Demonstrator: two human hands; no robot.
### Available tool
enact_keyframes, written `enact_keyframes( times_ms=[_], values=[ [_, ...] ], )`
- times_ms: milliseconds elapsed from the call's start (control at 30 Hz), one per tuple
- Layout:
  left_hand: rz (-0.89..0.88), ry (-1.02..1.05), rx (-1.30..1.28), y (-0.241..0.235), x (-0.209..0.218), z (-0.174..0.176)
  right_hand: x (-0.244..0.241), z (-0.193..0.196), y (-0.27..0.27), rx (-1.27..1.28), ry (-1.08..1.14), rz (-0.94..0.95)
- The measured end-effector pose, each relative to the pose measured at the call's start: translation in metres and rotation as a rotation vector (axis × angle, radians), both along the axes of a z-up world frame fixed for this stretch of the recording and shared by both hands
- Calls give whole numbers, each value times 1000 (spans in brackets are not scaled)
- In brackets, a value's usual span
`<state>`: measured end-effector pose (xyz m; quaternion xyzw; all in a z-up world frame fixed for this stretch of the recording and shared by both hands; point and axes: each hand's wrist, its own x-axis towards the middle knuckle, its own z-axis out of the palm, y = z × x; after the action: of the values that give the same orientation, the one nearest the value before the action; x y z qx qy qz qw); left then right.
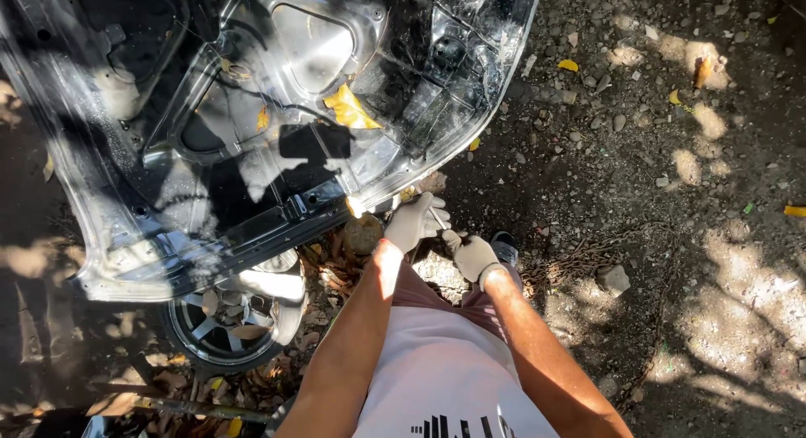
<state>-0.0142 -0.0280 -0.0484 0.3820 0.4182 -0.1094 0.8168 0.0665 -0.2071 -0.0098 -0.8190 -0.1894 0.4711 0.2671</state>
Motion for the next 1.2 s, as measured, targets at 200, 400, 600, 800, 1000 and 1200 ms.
enact_keyframes(
  times_ms=[200,400,600,800,1000,1200],
  values=[
    [-32,-14,-48,0,0,17,-9,-1,-14,-105,-44,-15],
    [-33,11,16,1,12,28,-6,-62,-23,-216,-443,915],
    [20,-114,-83,4,-3,6,-24,-49,-18,-229,-418,869],
    [1,-97,-48,-1,-2,3,-17,10,6,-142,-147,232],
    [15,-101,-43,-3,-2,-6,-24,-17,-2,-179,-56,-36],
    [111,-135,-113,-8,2,-5,-7,94,35,-328,-45,-17]
  ],
)
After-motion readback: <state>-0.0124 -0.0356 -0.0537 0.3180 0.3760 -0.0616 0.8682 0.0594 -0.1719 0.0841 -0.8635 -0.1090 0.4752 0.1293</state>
